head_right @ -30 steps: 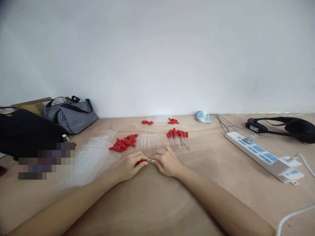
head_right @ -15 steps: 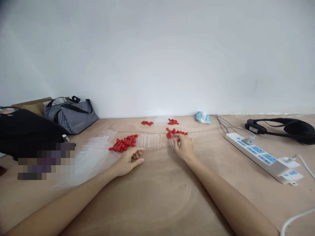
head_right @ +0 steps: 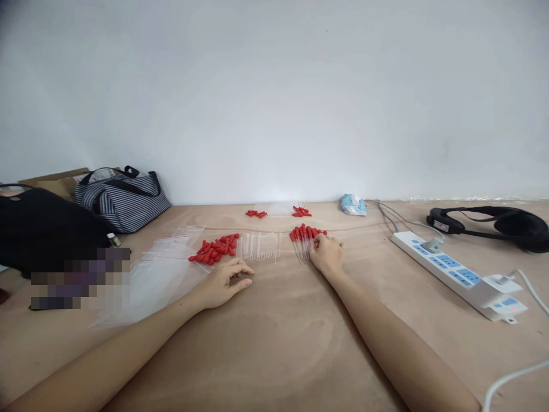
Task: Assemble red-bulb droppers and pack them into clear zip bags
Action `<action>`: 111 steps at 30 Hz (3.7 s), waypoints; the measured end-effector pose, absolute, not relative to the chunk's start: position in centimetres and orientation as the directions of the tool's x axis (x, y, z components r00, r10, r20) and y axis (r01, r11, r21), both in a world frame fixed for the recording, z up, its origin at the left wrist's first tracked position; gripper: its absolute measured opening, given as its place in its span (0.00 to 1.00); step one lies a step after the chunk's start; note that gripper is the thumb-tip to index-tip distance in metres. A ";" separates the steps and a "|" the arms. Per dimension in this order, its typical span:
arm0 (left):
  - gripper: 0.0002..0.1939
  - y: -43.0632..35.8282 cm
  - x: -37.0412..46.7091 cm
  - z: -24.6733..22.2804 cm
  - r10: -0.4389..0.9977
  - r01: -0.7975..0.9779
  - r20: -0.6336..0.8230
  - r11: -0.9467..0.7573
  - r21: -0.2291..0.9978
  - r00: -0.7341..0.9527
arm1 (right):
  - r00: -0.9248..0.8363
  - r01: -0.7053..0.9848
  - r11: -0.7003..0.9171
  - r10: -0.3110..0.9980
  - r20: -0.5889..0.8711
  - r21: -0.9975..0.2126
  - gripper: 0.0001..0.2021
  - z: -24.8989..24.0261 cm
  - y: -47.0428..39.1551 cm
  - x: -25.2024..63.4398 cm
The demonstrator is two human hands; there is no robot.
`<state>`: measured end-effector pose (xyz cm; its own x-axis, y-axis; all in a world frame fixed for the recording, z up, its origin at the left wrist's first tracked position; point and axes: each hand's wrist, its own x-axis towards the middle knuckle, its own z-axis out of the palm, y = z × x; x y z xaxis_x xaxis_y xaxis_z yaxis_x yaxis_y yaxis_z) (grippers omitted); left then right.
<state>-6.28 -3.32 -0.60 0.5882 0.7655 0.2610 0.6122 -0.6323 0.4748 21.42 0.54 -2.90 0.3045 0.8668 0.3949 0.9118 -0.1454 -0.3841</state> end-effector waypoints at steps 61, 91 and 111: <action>0.05 -4.2 -3.9 -0.6 0.769 0.589 0.382 -0.639 0.495 0.513 | -0.437 0.629 0.660 0.737 0.516 -0.411 0.07 -3.1 -5.3 16.6; 0.07 -5.4 -4.0 -0.6 0.658 0.515 0.394 -0.750 0.415 0.642 | -0.586 0.610 0.775 0.582 0.563 -0.167 0.10 -2.3 -6.2 16.1; 0.07 -4.5 -4.5 1.6 0.613 0.464 0.285 -0.765 0.446 0.737 | -0.676 0.636 0.763 0.625 0.389 -0.120 0.08 -0.1 -6.4 15.8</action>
<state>-4.55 -4.45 1.65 0.7369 0.6130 0.2851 0.4644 -0.7654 0.4456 15.83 -6.41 -0.09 -0.6764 0.6253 0.3892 0.6357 0.7625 -0.1202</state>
